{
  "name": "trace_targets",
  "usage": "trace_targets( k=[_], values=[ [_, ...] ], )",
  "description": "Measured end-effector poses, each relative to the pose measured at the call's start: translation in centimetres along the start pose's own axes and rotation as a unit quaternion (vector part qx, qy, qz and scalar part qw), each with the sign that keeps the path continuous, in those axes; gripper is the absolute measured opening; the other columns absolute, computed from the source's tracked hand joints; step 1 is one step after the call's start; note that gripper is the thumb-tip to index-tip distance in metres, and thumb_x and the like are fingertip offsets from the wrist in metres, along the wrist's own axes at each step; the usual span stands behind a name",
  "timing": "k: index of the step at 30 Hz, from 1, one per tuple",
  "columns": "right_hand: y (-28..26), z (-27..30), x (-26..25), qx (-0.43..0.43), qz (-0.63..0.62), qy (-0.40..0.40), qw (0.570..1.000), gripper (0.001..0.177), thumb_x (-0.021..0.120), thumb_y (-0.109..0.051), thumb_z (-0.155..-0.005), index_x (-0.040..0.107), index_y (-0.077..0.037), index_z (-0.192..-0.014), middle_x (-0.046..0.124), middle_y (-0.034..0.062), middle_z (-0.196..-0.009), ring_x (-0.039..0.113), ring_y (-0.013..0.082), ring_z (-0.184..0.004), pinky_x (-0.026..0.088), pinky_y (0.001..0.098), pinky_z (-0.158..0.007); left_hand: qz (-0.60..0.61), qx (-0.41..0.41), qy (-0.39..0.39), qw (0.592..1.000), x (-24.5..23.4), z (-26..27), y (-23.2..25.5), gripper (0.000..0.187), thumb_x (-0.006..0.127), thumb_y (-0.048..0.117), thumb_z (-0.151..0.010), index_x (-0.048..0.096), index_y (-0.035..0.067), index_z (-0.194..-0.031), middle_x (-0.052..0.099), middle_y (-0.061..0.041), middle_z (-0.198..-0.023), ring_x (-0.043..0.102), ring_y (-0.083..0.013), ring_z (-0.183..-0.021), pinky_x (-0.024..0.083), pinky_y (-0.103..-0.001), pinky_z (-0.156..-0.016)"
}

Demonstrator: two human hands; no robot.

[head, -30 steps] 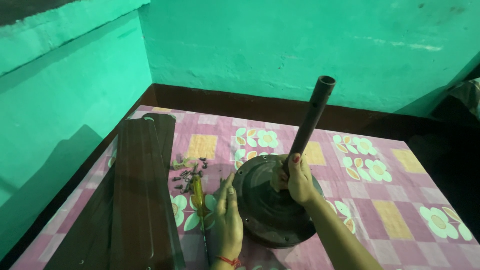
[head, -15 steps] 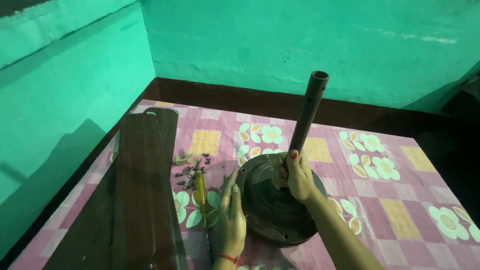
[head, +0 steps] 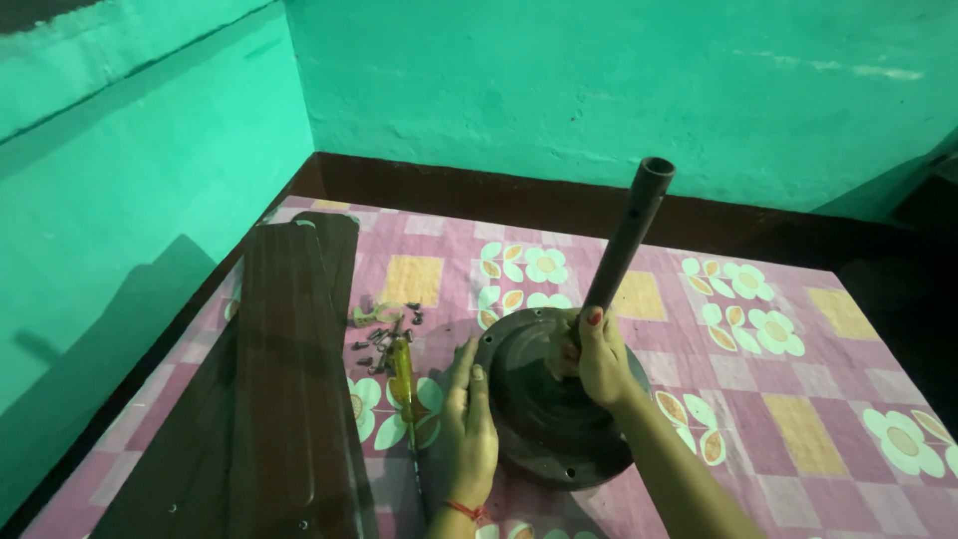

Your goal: The person assembles a ceiling fan on a table. They use a screwdriver to attach fan blades to the motor housing, remove and reattach the motor cover, and tighten screws to secure the components.

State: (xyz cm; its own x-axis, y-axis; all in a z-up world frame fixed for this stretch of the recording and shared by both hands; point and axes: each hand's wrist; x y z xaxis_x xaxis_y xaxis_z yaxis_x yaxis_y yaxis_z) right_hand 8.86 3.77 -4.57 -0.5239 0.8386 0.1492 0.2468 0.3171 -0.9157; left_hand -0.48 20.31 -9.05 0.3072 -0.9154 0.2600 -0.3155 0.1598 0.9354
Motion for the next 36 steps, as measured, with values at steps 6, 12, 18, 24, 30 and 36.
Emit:
trace_targets(
  k=[6, 12, 18, 24, 30, 36],
  values=[
    [0.1, 0.2, 0.4, -0.021, 0.002, 0.001, 1.000, 0.062, 0.044, -0.067, -0.101, 0.040, -0.012, -0.074, 0.038, -0.0014, -0.058, 0.040, 0.0119, -0.046, 0.038, 0.0299, -0.047, 0.038, 0.012, 0.014, 0.999, 0.2, -0.1, -1.4, 0.049, 0.045, 0.023, -0.107, 0.051, -0.003, -0.147, 0.057, -0.016, -0.152, 0.051, -0.0237, -0.142, 0.034, -0.034, -0.118],
    [-1.6, 1.5, 1.5, -0.015, 0.121, 0.039, 0.992, 0.065, 0.034, -0.070, -0.101, 0.051, -0.010, -0.086, 0.051, 0.0007, -0.066, 0.052, 0.0132, -0.060, 0.046, 0.0295, -0.063, 0.117, -0.033, -0.018, 0.992, -0.3, -0.3, -2.1, 0.049, 0.045, 0.021, -0.106, 0.049, -0.001, -0.149, 0.056, -0.014, -0.152, 0.051, -0.0203, -0.140, 0.037, -0.031, -0.116],
    [-3.6, 4.7, 1.3, -0.026, 0.302, 0.094, 0.948, 0.076, 0.031, -0.065, -0.102, 0.061, -0.001, -0.128, 0.072, 0.0127, -0.111, 0.067, 0.0231, -0.107, 0.049, 0.0352, -0.099, 0.104, -0.036, -0.024, 0.994, -0.6, -0.5, -2.2, 0.048, 0.045, 0.022, -0.106, 0.051, 0.003, -0.150, 0.057, -0.012, -0.152, 0.052, -0.0211, -0.136, 0.039, -0.031, -0.113],
    [-1.8, 10.5, -0.2, 0.026, 0.400, 0.261, 0.878, 0.062, 0.040, -0.047, -0.105, 0.046, -0.004, -0.149, 0.057, 0.0218, -0.145, 0.055, 0.0322, -0.133, 0.040, 0.0403, -0.110, -0.005, -0.022, -0.016, 1.000, -1.0, -0.1, -2.6, 0.048, 0.041, 0.023, -0.106, 0.050, 0.004, -0.148, 0.055, -0.011, -0.152, 0.054, -0.0213, -0.139, 0.041, -0.031, -0.113],
    [0.1, 13.6, -1.0, 0.095, 0.377, 0.260, 0.884, 0.062, 0.041, -0.039, -0.103, 0.035, -0.011, -0.158, 0.057, 0.0205, -0.146, 0.055, 0.0307, -0.136, 0.040, 0.0377, -0.111, -0.143, 0.060, 0.042, 0.987, -0.4, 0.7, -1.2, 0.043, 0.042, 0.022, -0.106, 0.057, 0.004, -0.142, 0.064, -0.016, -0.142, 0.062, -0.0273, -0.131, 0.046, -0.033, -0.108],
    [0.2, 13.4, -1.8, 0.067, 0.349, 0.256, 0.899, 0.060, 0.046, -0.032, -0.102, 0.039, -0.009, -0.157, 0.053, 0.0187, -0.152, 0.050, 0.0274, -0.141, 0.035, 0.0362, -0.115, -0.331, 0.118, 0.152, 0.924, -0.6, 1.3, 2.2, 0.028, 0.055, 0.021, -0.102, 0.071, 0.009, -0.122, 0.073, -0.013, -0.120, 0.071, -0.0304, -0.111, 0.054, -0.039, -0.097]
  ],
)
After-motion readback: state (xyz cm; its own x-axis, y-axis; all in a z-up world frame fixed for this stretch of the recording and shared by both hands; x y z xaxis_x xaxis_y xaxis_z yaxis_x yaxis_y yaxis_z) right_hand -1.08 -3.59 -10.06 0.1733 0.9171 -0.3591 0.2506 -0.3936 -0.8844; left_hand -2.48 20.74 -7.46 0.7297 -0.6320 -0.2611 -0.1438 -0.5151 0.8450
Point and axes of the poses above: each hand's wrist, its own z-axis away from the middle knuckle, its own x-axis out of the palm, y = z × x
